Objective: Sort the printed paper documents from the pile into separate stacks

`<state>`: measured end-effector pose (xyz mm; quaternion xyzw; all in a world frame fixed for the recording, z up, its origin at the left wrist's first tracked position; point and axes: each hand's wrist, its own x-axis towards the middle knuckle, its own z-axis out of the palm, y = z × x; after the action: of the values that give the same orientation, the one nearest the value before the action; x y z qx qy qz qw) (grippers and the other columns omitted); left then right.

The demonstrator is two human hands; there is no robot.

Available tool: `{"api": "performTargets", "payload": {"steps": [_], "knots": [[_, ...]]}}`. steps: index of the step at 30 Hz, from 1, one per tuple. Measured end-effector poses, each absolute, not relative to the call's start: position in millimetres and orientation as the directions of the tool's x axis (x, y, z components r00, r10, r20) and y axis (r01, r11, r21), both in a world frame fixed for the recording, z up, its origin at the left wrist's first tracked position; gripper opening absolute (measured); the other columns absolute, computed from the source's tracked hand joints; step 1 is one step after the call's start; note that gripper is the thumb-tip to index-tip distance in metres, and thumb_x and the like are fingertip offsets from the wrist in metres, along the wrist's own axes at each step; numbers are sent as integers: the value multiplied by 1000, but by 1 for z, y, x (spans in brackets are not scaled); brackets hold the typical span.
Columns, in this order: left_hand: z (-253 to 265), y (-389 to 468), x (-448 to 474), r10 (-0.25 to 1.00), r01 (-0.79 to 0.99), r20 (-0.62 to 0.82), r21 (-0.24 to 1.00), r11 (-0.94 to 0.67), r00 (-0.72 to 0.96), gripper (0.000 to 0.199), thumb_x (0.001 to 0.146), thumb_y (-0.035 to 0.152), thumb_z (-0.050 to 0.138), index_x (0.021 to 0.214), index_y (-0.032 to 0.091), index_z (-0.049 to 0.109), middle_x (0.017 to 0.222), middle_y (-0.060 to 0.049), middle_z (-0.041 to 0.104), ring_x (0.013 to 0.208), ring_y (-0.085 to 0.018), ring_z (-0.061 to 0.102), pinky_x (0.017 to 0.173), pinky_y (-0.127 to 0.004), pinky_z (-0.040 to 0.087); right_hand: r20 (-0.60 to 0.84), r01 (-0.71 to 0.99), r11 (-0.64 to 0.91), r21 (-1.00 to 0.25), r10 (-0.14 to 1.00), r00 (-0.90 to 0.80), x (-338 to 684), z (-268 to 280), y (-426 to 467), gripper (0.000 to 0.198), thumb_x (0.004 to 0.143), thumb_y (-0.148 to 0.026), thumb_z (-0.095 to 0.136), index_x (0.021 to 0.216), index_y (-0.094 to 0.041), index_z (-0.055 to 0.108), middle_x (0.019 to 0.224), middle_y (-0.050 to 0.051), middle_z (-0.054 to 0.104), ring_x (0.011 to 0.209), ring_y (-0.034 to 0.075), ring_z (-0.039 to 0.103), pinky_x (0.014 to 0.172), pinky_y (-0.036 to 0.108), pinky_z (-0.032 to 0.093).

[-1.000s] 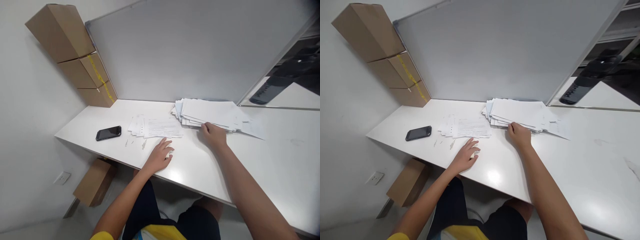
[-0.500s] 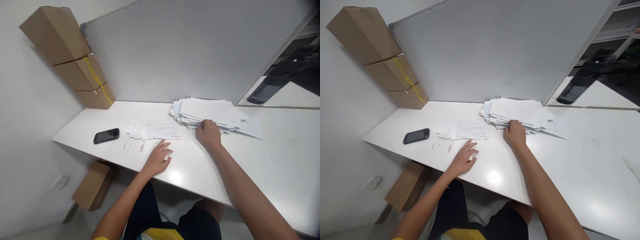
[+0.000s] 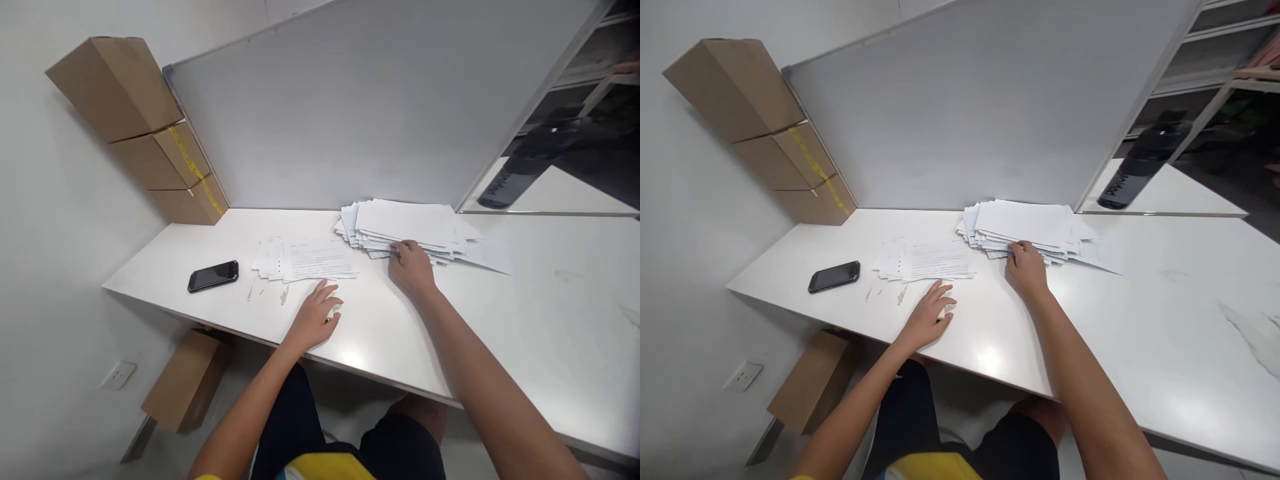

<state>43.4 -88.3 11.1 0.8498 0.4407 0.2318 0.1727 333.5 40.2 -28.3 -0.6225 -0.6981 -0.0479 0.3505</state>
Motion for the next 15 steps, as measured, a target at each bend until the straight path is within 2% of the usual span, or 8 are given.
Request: {"api": "performTargets", "payload": {"steps": [4, 7, 9, 12, 15], "knots": [[13, -89, 43, 830, 673, 239, 493, -551, 504, 25, 93, 20, 49, 116, 21, 60, 149, -9, 48, 150, -30, 24, 115, -50, 40, 577, 857, 258, -445, 815, 54, 328, -22, 30, 31, 83, -19, 43, 101, -16, 69, 104, 15, 64, 95, 29, 59, 81, 41, 47], [16, -89, 42, 829, 671, 232, 496, -551, 509, 25, 93, 20, 48, 116, 20, 60, 148, -10, 48, 150, -30, 23, 114, -51, 40, 567, 815, 296, -498, 822, 49, 309, -17, 21, 33, 83, -22, 44, 105, -20, 69, 104, 13, 66, 100, 30, 59, 87, 45, 48], [15, -87, 42, 822, 663, 237, 496, -561, 518, 26, 93, 20, 49, 116, 20, 60, 149, -10, 48, 150, -30, 23, 115, -52, 39, 528, 797, 341, -498, 848, -32, 290, -18, 18, 38, 85, -30, 47, 116, -23, 67, 115, 12, 66, 111, 32, 57, 95, 48, 46], [12, -85, 42, 807, 643, 267, 495, -584, 527, 28, 89, 18, 54, 116, 20, 61, 149, -9, 47, 151, -30, 22, 117, -52, 36, 394, 795, 405, -451, 890, -229, 266, -25, 18, 50, 84, -43, 54, 130, -23, 60, 139, 12, 56, 130, 33, 48, 107, 50, 38], [11, -84, 42, 809, 630, 274, 516, -580, 520, 33, 86, 17, 58, 118, 22, 61, 150, -8, 47, 150, -30, 23, 117, -51, 37, 317, 797, 432, -423, 894, -317, 258, -31, 17, 53, 87, -47, 55, 131, -19, 58, 139, 15, 57, 129, 32, 50, 107, 47, 38]]}}
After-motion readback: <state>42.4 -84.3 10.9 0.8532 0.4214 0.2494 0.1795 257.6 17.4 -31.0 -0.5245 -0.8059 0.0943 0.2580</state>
